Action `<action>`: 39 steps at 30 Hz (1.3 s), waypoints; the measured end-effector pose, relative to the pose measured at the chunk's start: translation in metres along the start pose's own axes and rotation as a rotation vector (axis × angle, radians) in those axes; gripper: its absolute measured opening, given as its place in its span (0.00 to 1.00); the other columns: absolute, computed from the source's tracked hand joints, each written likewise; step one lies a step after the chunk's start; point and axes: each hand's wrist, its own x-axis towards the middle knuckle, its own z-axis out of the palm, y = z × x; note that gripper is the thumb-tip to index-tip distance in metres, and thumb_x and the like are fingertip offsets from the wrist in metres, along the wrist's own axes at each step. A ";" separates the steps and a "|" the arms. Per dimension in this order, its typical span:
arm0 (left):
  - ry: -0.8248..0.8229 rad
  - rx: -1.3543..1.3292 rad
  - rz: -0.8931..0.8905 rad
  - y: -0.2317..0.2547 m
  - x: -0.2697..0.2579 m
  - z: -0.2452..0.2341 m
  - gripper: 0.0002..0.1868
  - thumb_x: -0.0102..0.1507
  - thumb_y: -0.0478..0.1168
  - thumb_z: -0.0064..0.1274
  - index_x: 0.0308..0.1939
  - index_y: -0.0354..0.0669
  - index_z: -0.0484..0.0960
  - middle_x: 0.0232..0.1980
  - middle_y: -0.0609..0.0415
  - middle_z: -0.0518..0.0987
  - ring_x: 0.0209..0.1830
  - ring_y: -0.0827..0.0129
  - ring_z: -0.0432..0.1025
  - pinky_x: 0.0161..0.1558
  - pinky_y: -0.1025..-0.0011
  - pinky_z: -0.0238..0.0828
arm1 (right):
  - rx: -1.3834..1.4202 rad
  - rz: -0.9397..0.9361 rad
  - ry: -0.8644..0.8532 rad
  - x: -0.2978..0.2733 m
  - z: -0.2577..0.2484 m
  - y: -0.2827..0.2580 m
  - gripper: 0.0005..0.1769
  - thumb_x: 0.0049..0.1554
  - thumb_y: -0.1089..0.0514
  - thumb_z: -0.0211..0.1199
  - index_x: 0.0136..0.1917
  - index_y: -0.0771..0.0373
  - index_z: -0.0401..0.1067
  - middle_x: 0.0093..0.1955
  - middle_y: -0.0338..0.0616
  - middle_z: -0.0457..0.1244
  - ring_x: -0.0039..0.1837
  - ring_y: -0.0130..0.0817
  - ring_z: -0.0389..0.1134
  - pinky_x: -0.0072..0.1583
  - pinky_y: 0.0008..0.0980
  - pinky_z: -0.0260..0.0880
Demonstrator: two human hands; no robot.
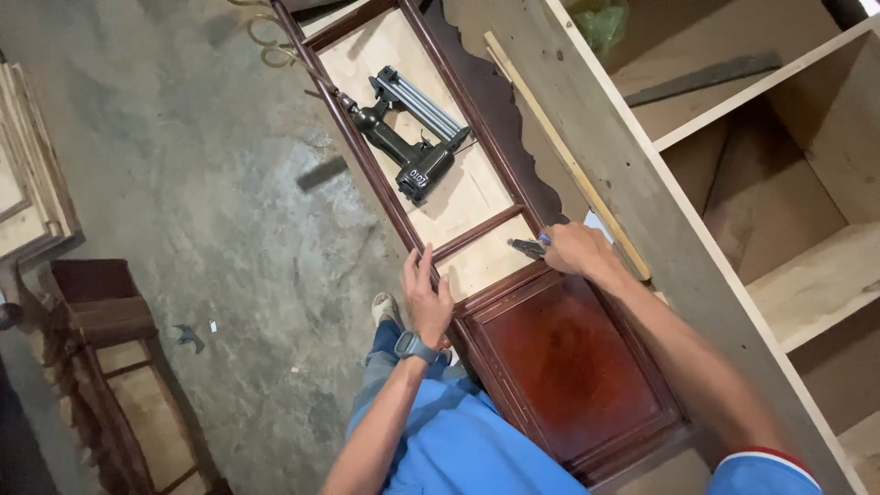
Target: Sanding, marking, and fitting wooden components for furniture assembly
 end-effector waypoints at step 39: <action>-1.191 -0.421 0.397 0.100 0.192 0.086 0.12 0.60 0.30 0.55 0.44 0.50 0.87 0.36 0.54 0.80 0.39 0.68 0.72 0.49 0.63 0.72 | 0.535 0.389 0.200 -0.124 0.118 0.025 0.24 0.64 0.43 0.48 0.56 0.62 0.75 0.50 0.65 0.71 0.58 0.68 0.72 0.56 0.64 0.69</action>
